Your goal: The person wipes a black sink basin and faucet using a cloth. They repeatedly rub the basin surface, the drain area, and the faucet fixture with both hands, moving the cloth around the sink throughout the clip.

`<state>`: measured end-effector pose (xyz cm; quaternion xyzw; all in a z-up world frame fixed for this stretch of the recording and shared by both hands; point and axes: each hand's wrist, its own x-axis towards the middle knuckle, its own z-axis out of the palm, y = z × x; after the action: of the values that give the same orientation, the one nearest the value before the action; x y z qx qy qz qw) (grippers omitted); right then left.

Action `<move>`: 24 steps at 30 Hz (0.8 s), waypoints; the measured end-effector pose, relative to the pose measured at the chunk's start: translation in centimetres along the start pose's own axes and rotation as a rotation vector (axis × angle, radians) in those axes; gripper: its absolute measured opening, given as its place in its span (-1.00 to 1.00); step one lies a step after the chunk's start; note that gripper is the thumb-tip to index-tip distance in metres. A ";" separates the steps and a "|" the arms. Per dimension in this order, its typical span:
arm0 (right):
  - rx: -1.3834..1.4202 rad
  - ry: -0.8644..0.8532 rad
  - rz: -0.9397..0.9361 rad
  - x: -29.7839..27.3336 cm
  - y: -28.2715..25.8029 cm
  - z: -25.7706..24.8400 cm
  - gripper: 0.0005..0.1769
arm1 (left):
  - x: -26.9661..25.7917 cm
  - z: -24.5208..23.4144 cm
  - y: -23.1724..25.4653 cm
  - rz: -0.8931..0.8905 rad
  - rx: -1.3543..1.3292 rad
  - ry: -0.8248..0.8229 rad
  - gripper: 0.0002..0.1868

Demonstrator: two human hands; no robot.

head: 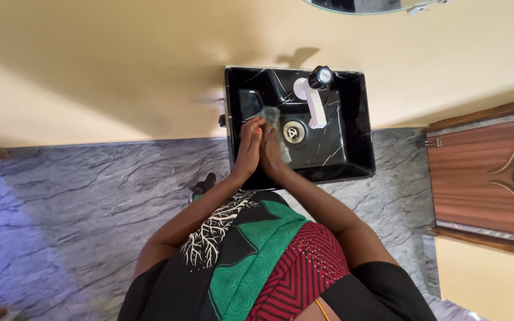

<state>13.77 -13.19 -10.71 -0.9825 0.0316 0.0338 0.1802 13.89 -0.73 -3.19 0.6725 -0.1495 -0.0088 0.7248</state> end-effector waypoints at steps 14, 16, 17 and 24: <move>0.004 0.181 -0.474 9.2 -1.0 -1.1 -0.30 | 0.2 -0.5 1.0 -0.048 -0.183 0.035 -0.50; 0.006 0.210 -0.550 8.6 -0.9 -2.2 -0.28 | 0.3 -0.4 0.6 -0.067 -0.324 0.040 -0.53; 0.004 0.224 -0.591 8.5 -0.9 -2.7 -0.27 | 0.4 -0.3 0.3 -0.075 -0.397 0.045 -0.54; -0.149 0.176 -0.328 8.0 -1.8 -2.5 -0.24 | -0.1 -0.2 0.0 -0.142 -0.251 0.088 -0.51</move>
<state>22.01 -12.81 -8.33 -0.9843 -0.1161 -0.0798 0.1067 13.82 -0.47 -3.21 0.5852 -0.0676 -0.0493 0.8066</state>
